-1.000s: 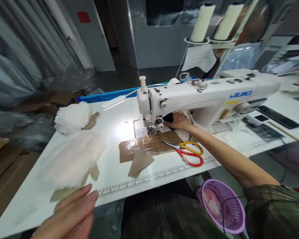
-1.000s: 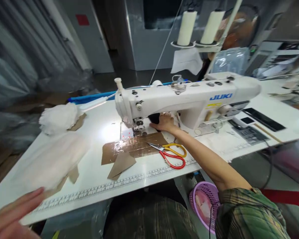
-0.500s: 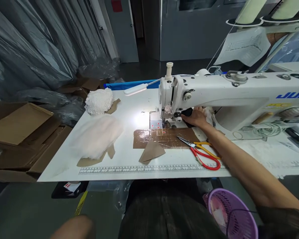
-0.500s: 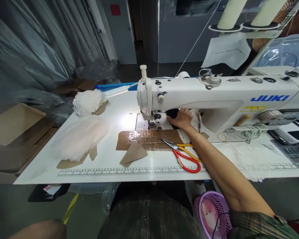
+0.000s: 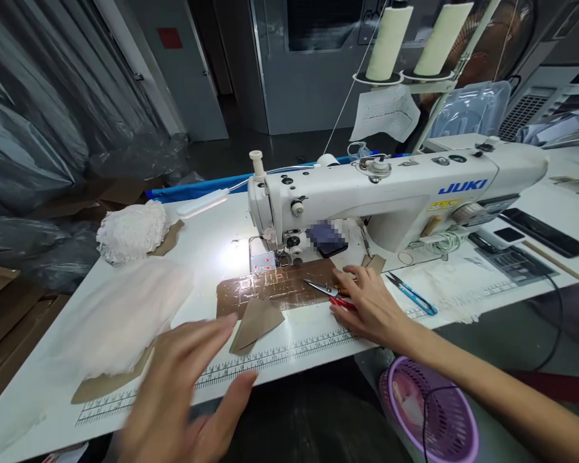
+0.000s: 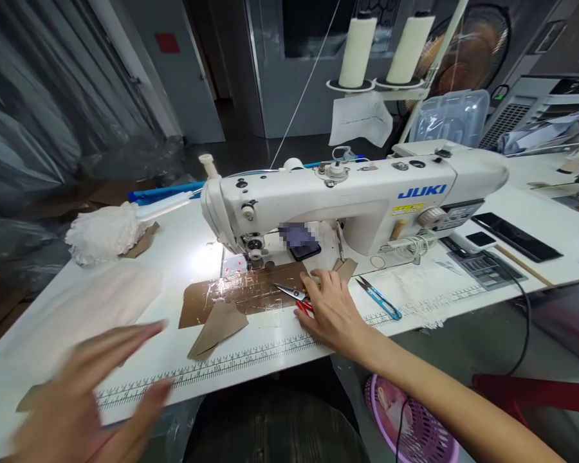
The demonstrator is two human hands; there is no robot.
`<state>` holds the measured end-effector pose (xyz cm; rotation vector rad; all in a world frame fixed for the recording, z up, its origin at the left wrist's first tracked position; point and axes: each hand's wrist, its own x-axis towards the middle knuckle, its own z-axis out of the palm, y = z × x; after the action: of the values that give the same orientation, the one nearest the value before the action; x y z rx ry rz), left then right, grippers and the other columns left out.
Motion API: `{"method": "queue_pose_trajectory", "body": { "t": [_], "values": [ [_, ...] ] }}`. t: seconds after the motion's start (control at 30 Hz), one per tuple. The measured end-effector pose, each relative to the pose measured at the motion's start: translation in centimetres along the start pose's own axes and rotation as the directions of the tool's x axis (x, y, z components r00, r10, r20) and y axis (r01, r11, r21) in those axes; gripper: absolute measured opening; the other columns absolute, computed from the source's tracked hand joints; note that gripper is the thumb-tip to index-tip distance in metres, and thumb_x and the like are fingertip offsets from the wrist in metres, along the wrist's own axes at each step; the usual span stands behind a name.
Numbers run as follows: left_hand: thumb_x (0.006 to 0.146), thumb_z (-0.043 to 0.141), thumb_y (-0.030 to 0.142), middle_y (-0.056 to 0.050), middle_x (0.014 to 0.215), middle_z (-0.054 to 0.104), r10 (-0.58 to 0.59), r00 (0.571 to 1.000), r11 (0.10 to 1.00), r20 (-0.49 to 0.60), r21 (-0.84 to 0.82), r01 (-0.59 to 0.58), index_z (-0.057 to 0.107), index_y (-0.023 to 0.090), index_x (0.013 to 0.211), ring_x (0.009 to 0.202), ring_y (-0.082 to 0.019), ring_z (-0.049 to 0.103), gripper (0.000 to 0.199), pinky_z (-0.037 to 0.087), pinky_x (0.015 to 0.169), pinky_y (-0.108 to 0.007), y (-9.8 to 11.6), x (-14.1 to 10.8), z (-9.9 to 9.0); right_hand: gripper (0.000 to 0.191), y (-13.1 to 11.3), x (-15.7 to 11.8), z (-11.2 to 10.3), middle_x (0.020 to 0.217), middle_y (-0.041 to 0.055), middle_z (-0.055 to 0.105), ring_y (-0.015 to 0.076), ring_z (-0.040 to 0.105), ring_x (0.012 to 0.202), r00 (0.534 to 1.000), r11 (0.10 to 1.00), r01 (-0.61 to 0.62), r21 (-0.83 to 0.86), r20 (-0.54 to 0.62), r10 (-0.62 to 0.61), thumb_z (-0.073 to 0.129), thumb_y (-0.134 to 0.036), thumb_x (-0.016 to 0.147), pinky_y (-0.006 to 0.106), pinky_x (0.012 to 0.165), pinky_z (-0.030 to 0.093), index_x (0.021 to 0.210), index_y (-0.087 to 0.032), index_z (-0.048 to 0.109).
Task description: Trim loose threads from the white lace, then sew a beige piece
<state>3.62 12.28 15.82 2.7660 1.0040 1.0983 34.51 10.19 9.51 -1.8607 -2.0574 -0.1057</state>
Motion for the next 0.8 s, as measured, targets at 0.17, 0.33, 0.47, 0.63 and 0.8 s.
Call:
{"method": "queue_pose_trajectory", "body": {
  "t": [0.17, 0.33, 0.47, 0.63, 0.8],
  "values": [
    [0.093, 0.048, 0.037, -0.012, 0.118, 0.06, 0.062, 0.957, 0.994, 0.285, 0.07, -0.085, 0.055, 0.021, 0.129, 0.103, -0.027, 0.06, 0.039, 0.055, 0.078, -0.041, -2.7, 0.5, 5.8, 0.047, 0.1, -1.9, 0.8, 0.113, 0.0216, 0.053, 0.0341, 0.047, 0.105, 1.0, 0.999, -0.023, -0.037, -0.015, 0.023, 0.052, -0.036, 0.089, 0.044, 0.082, 0.047, 0.126, -0.007, 0.053],
    [0.094, 0.045, 0.021, -0.012, 0.113, 0.064, 0.161, 0.936, 0.985, 0.313, 0.012, -0.173, 0.06, 0.018, 0.121, 0.095, -0.022, 0.064, 0.03, 0.056, 0.079, -0.037, -3.0, 0.0, 7.7, 0.039, 0.1, -1.1, 1.1, 0.117, 0.0195, 0.053, 0.0323, 0.046, 0.104, 1.0, 0.999, 0.019, 0.026, 0.006, -0.019, 0.055, -0.024, 0.082, 0.043, 0.082, 0.047, 0.118, -0.008, 0.058],
    [0.091, 0.04, 0.005, -0.013, 0.108, 0.068, 0.274, 0.922, 0.957, 0.272, 0.015, -0.289, 0.06, 0.014, 0.118, 0.093, -0.023, 0.066, 0.036, 0.058, 0.074, -0.036, -2.3, 1.2, 8.7, 0.038, 0.1, -0.9, 1.2, 0.115, 0.0174, 0.055, 0.0306, 0.046, 0.101, 0.999, 0.998, 0.03, 0.048, 0.024, -0.031, 0.055, -0.014, 0.075, 0.042, 0.08, 0.047, 0.112, -0.009, 0.06],
    [0.083, 0.034, -0.007, -0.011, 0.109, 0.069, 0.35, 0.881, 0.931, 0.318, -0.009, -0.366, 0.058, 0.016, 0.117, 0.096, -0.022, 0.067, 0.047, 0.058, 0.078, -0.037, -1.5, 3.4, 10.1, 0.038, 1.9, 0.3, 0.5, 0.117, 0.0181, 0.056, 0.031, 0.046, 0.1, 1.0, 0.999, 0.031, -0.022, 0.002, -0.031, 0.054, -0.01, 0.071, 0.043, 0.081, 0.046, 0.108, -0.008, 0.062],
    [0.088, 0.036, -0.004, -0.01, 0.102, 0.07, 0.41, 0.848, 0.906, 0.336, -0.041, -0.421, 0.06, 0.012, 0.102, 0.095, -0.021, 0.067, 0.033, 0.057, 0.079, -0.035, -0.8, 5.7, 12.2, 0.035, 4.9, 1.5, -0.1, 0.113, 0.0176, 0.06, 0.0299, 0.048, 0.102, 0.994, 0.994, 0.104, 0.012, 0.028, -0.105, 0.052, -0.008, 0.073, 0.045, 0.088, 0.045, 0.107, -0.007, 0.064]
  ]
}}
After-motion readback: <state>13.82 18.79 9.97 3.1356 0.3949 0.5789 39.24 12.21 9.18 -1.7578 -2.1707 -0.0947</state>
